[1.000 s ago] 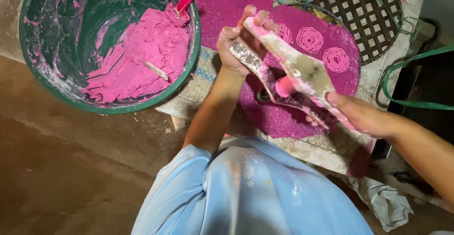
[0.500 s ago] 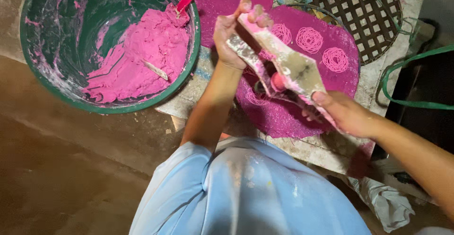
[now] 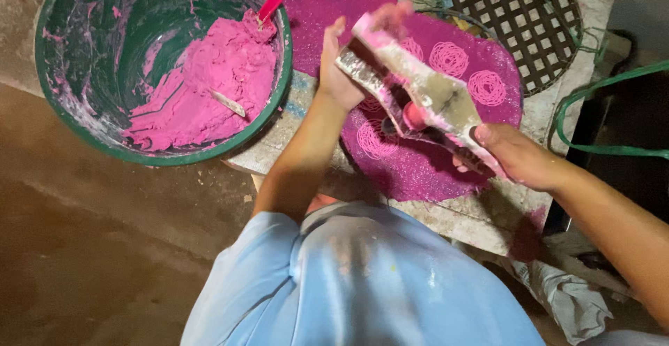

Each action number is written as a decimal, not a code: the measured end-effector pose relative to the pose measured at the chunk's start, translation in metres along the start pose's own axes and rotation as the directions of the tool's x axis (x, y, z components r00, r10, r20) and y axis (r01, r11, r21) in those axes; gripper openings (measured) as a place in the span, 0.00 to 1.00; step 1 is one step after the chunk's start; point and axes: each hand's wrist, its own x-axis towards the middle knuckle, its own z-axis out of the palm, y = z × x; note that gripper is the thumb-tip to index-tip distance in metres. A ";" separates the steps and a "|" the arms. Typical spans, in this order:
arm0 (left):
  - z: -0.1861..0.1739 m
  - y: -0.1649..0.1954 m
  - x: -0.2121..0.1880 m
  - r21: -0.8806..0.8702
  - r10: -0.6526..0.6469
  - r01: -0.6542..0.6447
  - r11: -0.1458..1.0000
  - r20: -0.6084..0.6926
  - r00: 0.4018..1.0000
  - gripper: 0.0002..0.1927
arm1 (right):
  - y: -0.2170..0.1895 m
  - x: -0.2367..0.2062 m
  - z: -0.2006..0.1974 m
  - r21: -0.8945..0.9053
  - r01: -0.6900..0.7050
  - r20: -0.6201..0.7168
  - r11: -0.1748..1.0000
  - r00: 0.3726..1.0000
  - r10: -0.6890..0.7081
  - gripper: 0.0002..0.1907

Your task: The person scoops pink dough from a green bucket and presses it through a handheld extruder to form spiral strands onto a pink mat. The person repeatedly fills the extruder and extrudes the dough in circular patterns.

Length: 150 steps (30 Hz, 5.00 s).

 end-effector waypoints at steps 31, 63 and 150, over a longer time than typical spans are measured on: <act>0.007 -0.049 0.052 -0.139 0.072 -0.042 0.989 0.216 0.974 0.15 | 0.016 -0.011 -0.046 0.061 -0.192 -0.041 0.979 0.980 0.195 0.39; -0.017 -0.035 0.074 0.195 -0.233 0.302 0.933 -0.312 0.921 0.33 | -0.001 0.010 -0.053 -0.272 -0.055 -0.263 0.961 0.965 -0.019 0.38; 0.021 -0.195 0.097 -0.361 -0.127 0.130 0.923 0.033 0.991 0.26 | 0.086 -0.090 -0.050 -0.143 -0.140 -0.574 0.980 0.818 0.033 0.29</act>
